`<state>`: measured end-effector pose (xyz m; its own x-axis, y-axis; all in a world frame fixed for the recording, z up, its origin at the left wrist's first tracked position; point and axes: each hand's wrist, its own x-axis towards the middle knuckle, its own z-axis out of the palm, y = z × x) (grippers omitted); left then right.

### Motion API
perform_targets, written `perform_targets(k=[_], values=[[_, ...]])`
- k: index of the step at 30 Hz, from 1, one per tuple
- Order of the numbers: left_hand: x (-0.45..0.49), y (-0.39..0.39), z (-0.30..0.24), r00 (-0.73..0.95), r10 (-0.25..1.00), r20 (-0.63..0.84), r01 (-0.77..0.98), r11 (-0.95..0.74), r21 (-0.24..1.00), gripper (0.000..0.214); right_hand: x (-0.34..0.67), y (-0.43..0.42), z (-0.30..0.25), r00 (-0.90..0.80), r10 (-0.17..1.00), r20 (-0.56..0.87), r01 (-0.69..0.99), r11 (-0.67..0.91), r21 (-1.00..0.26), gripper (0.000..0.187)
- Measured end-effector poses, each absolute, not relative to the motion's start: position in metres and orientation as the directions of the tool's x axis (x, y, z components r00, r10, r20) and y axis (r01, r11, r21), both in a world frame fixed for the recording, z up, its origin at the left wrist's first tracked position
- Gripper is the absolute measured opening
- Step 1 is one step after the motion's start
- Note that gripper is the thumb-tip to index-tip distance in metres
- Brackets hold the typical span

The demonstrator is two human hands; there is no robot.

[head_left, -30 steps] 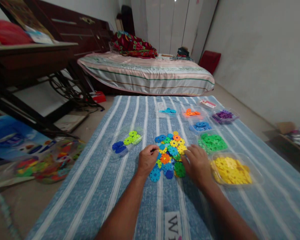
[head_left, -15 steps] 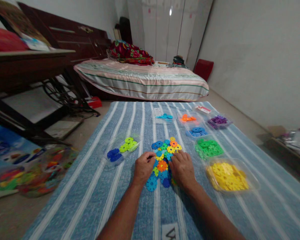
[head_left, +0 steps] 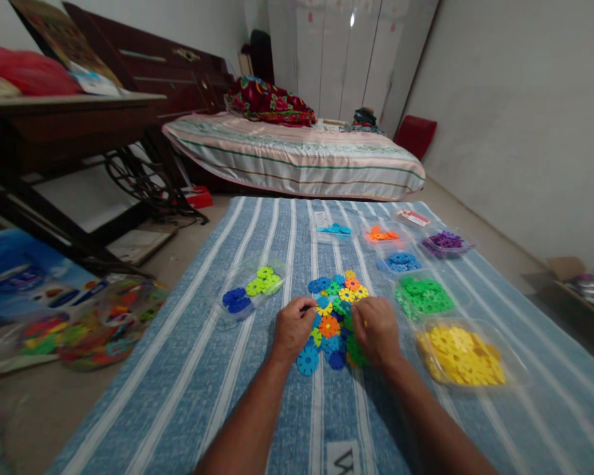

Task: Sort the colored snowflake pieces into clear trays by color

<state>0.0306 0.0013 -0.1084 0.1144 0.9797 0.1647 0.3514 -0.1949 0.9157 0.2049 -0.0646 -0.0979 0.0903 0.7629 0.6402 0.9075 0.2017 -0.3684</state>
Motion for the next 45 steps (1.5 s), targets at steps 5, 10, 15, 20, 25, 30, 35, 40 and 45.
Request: perform_targets(k=[5, 10, 15, 20, 25, 30, 35, 40, 45], values=[[0.031, 0.001, -0.11, 0.109, 0.981, 0.161, 0.321, -0.187, 0.928, 0.014, 0.211, -0.056, -0.083, 0.351, 0.856, 0.38, 0.613, 0.097, -0.784, 0.034], [0.03, 0.0, -0.111, 0.108, 0.982, 0.153, 0.323, -0.18, 0.929, 0.014, 0.215, -0.032, -0.071, 0.369, 0.908, 0.199, 0.449, 0.013, -0.893, 0.038], [0.028, 0.0, -0.111, 0.099, 0.983, 0.153, 0.321, -0.177, 0.93, 0.015, 0.225, 0.035, -0.04, 0.305, 0.905, 0.296, 0.646, 0.032, -0.763, 0.037], [0.027, -0.001, -0.111, 0.098, 0.981, 0.165, 0.334, -0.188, 0.924, 0.016, 0.246, 0.112, -0.005, 0.376, 0.867, 0.327, 0.721, -0.052, -0.691, 0.038], [0.029, -0.002, -0.111, 0.099, 0.984, 0.146, 0.325, -0.171, 0.93, 0.017, 0.239, 0.112, -0.019, 0.353, 0.884, 0.308, 0.784, -0.1, -0.612, 0.033], [0.033, -0.001, -0.112, 0.096, 0.986, 0.14, 0.307, -0.163, 0.938, 0.016, 0.201, 0.038, -0.052, 0.148, 0.927, 0.344, 0.805, 0.089, -0.586, 0.023], [0.033, 0.0, -0.108, 0.067, 0.993, 0.099, 0.291, -0.114, 0.95, 0.015, 0.172, -0.047, -0.072, -0.157, 0.864, 0.479, 0.751, 0.42, -0.51, 0.022], [0.032, 0.0, -0.106, 0.055, 0.994, 0.097, 0.279, -0.108, 0.954, 0.014, 0.155, -0.091, -0.086, -0.313, 0.834, 0.454, 0.795, 0.491, -0.356, 0.024], [0.032, 0.001, -0.107, 0.056, 0.994, 0.092, 0.267, -0.104, 0.958, 0.015, 0.148, -0.097, -0.097, -0.376, 0.834, 0.404, 0.807, 0.509, -0.3, 0.035]])
